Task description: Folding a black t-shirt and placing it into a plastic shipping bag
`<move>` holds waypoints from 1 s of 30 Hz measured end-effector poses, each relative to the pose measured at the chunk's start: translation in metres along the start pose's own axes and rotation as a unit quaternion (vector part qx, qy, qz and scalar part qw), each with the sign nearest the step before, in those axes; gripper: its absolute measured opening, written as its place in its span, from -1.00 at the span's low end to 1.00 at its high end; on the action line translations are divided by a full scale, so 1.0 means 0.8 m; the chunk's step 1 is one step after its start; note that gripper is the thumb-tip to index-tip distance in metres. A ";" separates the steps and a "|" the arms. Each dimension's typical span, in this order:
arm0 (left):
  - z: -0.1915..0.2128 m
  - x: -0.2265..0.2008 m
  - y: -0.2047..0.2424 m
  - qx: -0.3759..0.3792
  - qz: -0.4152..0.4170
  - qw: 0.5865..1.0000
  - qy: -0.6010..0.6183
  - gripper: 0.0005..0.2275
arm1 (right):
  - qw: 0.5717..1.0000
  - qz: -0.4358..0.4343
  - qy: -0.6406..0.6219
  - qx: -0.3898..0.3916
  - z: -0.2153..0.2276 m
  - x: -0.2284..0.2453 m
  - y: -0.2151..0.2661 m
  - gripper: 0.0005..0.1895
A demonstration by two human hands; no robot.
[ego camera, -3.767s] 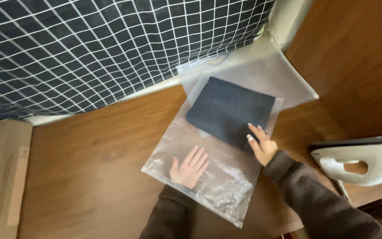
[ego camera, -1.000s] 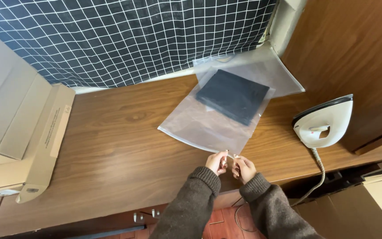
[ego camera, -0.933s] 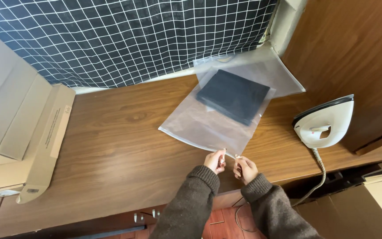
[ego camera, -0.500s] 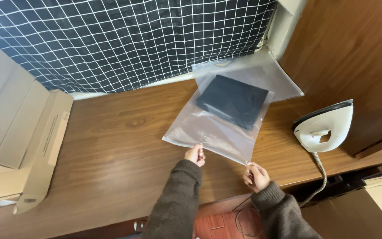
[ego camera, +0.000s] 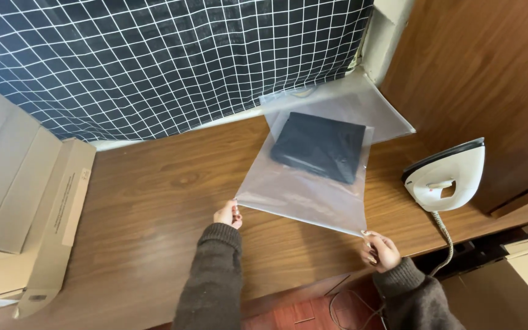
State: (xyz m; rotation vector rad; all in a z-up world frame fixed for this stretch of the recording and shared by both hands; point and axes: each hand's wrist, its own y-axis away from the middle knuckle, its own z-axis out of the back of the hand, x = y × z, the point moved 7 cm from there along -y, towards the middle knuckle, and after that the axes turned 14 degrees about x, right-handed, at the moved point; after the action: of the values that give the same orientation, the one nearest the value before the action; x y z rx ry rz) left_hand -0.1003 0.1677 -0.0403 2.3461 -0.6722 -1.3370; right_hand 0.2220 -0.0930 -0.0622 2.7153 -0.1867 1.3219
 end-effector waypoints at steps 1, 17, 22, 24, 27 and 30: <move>0.004 0.000 -0.007 0.001 0.001 1.000 0.000 -0.88 | 1.000 0.001 0.000 -0.001 -0.002 0.003 0.000 -0.82; -0.096 0.092 0.068 0.220 0.045 0.955 -0.191 -0.58 | 0.997 -0.011 0.074 -0.032 -0.041 0.003 -0.005 -0.79; -0.123 0.127 0.092 0.260 0.047 0.947 -0.186 -0.80 | 0.986 -0.062 0.154 -0.018 -0.048 -0.006 0.002 -0.73; -0.118 0.126 0.088 0.244 0.031 0.951 -0.190 -0.86 | 0.976 -0.085 0.196 -0.047 -0.060 0.010 0.014 -0.68; -0.089 0.129 0.059 0.227 0.012 0.958 -0.176 -0.87 | 0.972 -0.070 0.215 -0.060 -0.043 0.020 0.016 -0.73; -0.055 0.113 0.047 0.202 -0.009 0.963 -0.180 -0.88 | 0.974 -0.054 0.214 -0.060 -0.020 0.014 0.012 -0.78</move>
State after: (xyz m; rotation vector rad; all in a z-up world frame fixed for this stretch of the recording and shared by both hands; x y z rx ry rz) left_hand -0.0311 0.0889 -0.0624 2.4286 -1.1263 -1.8034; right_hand 0.2146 -0.1004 -0.0431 2.2417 -0.0738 1.7532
